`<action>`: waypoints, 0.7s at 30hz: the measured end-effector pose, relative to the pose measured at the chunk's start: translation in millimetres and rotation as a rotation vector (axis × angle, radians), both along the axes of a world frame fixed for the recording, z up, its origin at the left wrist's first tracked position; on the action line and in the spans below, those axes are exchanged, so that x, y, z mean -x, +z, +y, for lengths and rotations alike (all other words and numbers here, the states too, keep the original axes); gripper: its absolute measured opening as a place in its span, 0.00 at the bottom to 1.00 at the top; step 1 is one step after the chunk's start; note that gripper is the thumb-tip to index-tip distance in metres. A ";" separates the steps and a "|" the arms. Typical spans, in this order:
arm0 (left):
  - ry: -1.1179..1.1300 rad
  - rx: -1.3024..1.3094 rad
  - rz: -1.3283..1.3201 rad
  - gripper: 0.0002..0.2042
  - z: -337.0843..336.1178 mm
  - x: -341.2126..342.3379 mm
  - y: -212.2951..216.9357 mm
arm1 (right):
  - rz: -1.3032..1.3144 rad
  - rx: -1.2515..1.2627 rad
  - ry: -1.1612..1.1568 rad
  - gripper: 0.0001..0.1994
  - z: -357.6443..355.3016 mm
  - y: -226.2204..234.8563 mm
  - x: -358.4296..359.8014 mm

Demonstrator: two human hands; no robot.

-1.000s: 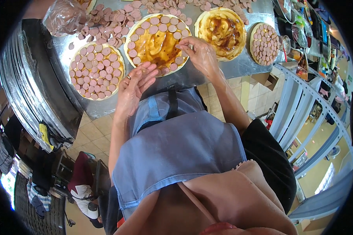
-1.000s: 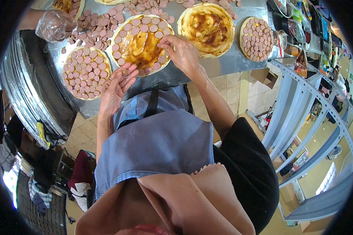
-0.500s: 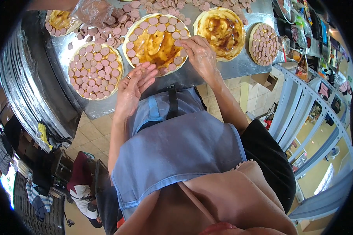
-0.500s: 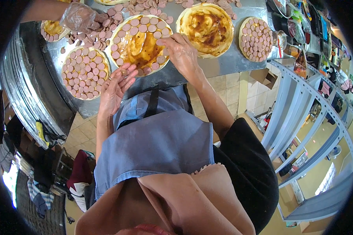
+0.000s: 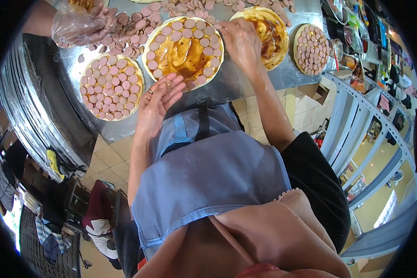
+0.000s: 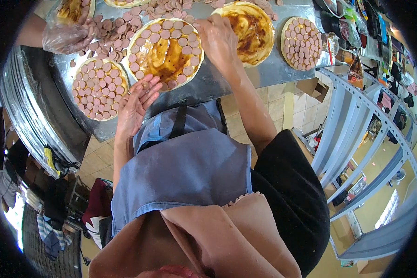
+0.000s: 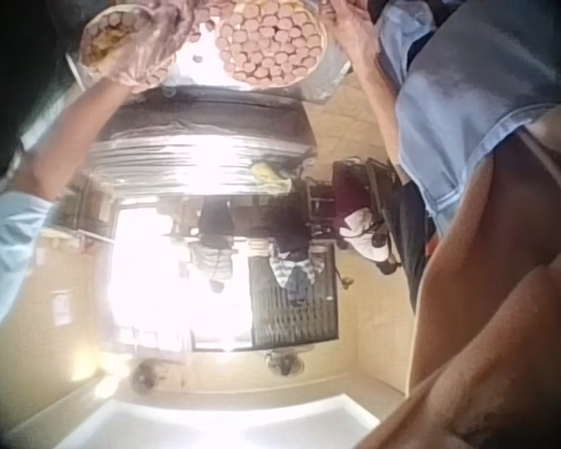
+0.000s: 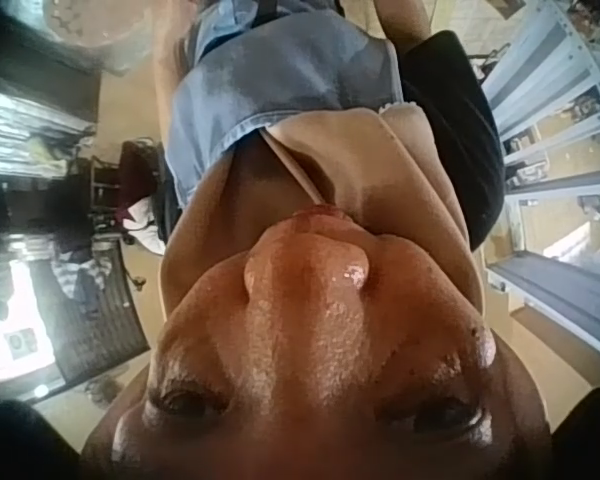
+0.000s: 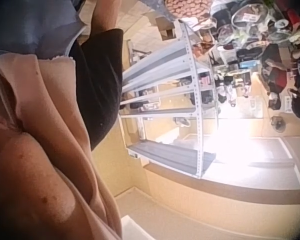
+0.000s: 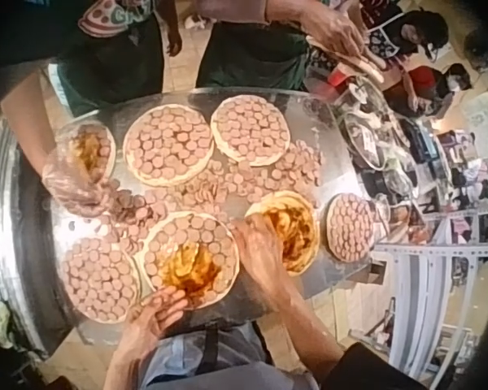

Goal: Assembling multiple mini pizzas by adding sausage slices and other toppings on a prep table.

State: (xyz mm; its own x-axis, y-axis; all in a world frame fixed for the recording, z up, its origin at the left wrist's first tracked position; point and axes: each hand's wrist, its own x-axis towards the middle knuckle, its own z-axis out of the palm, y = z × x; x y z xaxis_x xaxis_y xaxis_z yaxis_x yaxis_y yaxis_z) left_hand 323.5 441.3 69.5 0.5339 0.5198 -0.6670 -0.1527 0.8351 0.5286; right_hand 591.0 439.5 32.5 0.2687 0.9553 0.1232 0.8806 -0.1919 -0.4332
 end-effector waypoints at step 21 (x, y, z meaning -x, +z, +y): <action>0.063 -0.006 0.015 0.23 -0.6 11.0 2.0 | 0.049 0.086 0.111 0.07 31.8 16.2 -7.3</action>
State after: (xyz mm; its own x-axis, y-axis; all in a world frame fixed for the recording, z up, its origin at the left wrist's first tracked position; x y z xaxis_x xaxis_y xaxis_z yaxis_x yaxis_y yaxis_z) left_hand 312.5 440.7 71.4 0.4900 0.5562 -0.6712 -0.1972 0.8207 0.5362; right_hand 598.2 471.3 48.6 0.1644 0.9860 0.0293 0.8769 -0.1325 -0.4621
